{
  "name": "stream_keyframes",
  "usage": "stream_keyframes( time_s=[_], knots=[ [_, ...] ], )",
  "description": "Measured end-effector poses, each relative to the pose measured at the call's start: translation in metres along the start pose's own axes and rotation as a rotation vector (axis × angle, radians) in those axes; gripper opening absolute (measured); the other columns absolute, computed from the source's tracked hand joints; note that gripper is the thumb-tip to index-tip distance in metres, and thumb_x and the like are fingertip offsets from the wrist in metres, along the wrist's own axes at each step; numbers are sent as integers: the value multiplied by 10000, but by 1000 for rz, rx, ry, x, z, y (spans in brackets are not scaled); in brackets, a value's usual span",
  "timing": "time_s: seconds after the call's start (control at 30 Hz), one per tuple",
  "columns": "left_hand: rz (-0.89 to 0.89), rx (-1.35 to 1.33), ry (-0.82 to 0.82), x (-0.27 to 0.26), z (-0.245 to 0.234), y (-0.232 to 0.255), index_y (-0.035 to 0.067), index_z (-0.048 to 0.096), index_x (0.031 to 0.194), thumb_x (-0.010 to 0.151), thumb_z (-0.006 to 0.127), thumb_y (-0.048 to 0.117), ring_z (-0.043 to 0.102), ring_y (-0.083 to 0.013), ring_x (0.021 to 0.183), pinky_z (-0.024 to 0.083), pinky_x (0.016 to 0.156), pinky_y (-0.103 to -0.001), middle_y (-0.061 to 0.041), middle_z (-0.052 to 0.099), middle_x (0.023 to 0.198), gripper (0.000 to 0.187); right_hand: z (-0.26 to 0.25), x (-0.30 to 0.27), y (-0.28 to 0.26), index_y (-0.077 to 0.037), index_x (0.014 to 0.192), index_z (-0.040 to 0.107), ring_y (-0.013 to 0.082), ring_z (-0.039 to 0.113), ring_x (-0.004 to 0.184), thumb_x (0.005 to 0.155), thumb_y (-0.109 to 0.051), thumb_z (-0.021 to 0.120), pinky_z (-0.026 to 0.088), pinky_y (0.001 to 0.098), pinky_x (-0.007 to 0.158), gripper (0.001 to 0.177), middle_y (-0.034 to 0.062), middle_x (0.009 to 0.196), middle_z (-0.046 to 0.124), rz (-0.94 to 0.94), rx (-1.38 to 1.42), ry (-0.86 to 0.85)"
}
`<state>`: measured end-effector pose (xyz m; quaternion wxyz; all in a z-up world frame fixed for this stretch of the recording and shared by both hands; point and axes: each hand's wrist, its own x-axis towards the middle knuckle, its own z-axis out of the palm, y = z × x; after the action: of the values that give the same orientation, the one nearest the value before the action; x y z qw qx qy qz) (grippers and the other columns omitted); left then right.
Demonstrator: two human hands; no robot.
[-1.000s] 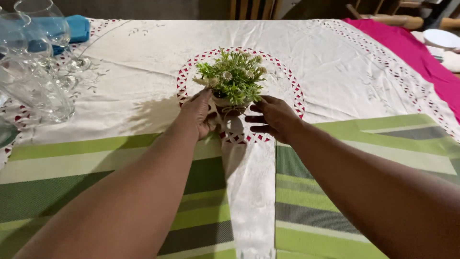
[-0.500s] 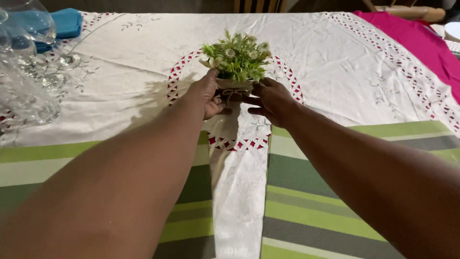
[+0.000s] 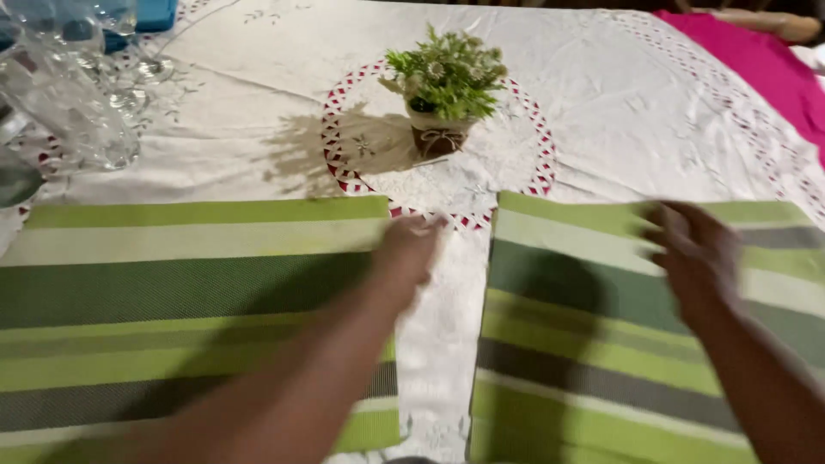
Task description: Organize forks and spoons on plates and arrange placemats on a dining table.
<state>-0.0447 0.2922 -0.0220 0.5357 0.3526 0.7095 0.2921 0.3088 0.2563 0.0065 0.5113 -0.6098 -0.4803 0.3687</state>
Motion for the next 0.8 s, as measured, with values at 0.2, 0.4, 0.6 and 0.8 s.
stream_keyframes(
  time_s=[0.2,0.4,0.6,0.8],
  knots=[
    [276,357,-182,-119,59,-30,29,402,1478,824,753,528,611,-371,1148,517,1009,-466,-251,569,1309,895,-216,-73,139,89,1326,706,344,699,873,1042,-309,708,582,436,705,489,254,1097,728,-424,-1151,719],
    [103,485,-157,-156,75,-36,45,156,1549,861,755,498,243,-500,1451,317,1168,-602,-321,187,1549,1019,-287,-74,170,34,1082,705,343,739,665,883,-620,737,623,492,632,684,229,809,783,729,-1013,312],
    [-17,369,-40,-175,67,-46,25,299,1460,820,778,420,427,-464,1349,472,1075,-576,-298,329,1482,892,-261,-89,136,-42,885,884,260,535,591,838,-702,731,506,423,561,678,191,682,747,701,-1109,75],
    [19,77,-161,-165,57,-87,-36,672,1112,712,757,223,801,-356,976,666,911,-471,-252,778,1088,484,-290,-123,122,29,929,778,238,539,545,846,-607,787,531,397,524,641,160,679,723,690,-979,160]
  ],
)
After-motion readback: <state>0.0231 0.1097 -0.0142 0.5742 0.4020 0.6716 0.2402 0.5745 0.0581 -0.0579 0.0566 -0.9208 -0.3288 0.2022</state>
